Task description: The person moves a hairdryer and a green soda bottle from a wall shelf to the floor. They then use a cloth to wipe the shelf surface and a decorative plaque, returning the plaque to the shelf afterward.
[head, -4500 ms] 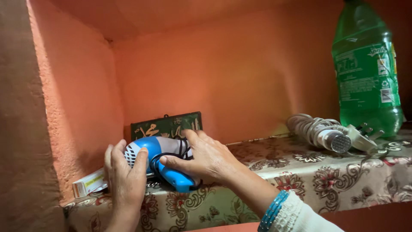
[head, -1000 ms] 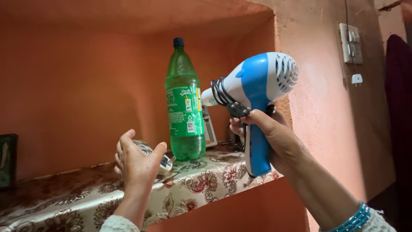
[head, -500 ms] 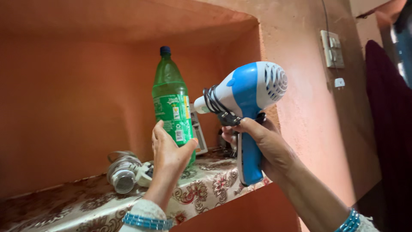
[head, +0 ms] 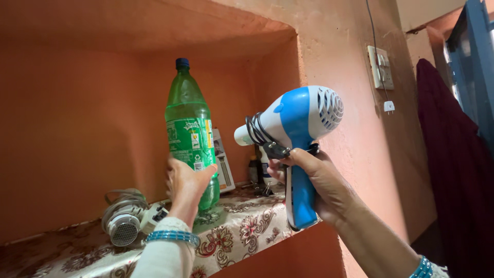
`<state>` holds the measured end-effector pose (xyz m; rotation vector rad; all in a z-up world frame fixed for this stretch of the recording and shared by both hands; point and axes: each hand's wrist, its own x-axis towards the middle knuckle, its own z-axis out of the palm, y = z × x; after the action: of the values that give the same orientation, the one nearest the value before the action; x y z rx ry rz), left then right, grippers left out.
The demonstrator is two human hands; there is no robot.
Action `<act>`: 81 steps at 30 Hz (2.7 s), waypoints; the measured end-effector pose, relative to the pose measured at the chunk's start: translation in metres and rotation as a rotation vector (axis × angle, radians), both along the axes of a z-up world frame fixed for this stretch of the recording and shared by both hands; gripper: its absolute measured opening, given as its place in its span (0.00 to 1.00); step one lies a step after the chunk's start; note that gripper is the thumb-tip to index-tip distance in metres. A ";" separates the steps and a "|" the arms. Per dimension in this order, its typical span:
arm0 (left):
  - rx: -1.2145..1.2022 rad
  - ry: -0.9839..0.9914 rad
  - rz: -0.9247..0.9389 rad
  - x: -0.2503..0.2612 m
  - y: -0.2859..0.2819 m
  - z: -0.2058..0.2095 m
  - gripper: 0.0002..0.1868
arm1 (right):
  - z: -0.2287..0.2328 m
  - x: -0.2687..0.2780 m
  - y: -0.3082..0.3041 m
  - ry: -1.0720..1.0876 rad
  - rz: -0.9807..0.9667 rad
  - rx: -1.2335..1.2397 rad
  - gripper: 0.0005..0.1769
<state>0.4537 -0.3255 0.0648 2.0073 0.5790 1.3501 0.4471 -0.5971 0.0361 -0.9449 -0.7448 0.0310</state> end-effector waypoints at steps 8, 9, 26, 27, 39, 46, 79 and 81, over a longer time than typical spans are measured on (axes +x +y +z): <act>0.030 -0.177 -0.064 0.018 0.020 0.005 0.59 | 0.000 0.018 -0.001 -0.035 0.001 0.046 0.20; 0.035 -0.200 -0.068 0.020 0.020 0.004 0.61 | 0.000 0.020 -0.001 -0.045 -0.006 0.044 0.20; 0.085 -0.256 0.036 0.024 0.019 0.001 0.55 | -0.010 0.042 0.009 0.011 0.020 0.077 0.23; 0.090 -0.256 0.038 0.025 0.019 0.001 0.55 | -0.010 0.042 0.010 0.005 0.014 0.072 0.23; 0.138 -0.269 0.049 0.019 0.014 0.001 0.54 | -0.015 0.048 0.001 -0.033 0.077 0.130 0.20; 0.244 -0.348 0.082 0.015 0.005 -0.003 0.52 | -0.016 0.050 -0.009 0.033 0.074 0.119 0.21; 0.172 -0.347 0.120 0.016 0.001 -0.002 0.55 | -0.021 0.051 -0.023 0.067 0.017 0.035 0.20; 0.177 -0.336 0.138 0.019 -0.001 -0.002 0.56 | -0.022 0.051 -0.023 0.065 0.021 0.030 0.21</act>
<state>0.4726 -0.3263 0.0631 1.8414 0.4617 1.8314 0.4980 -0.6204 0.0146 -0.9033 -0.6933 0.0680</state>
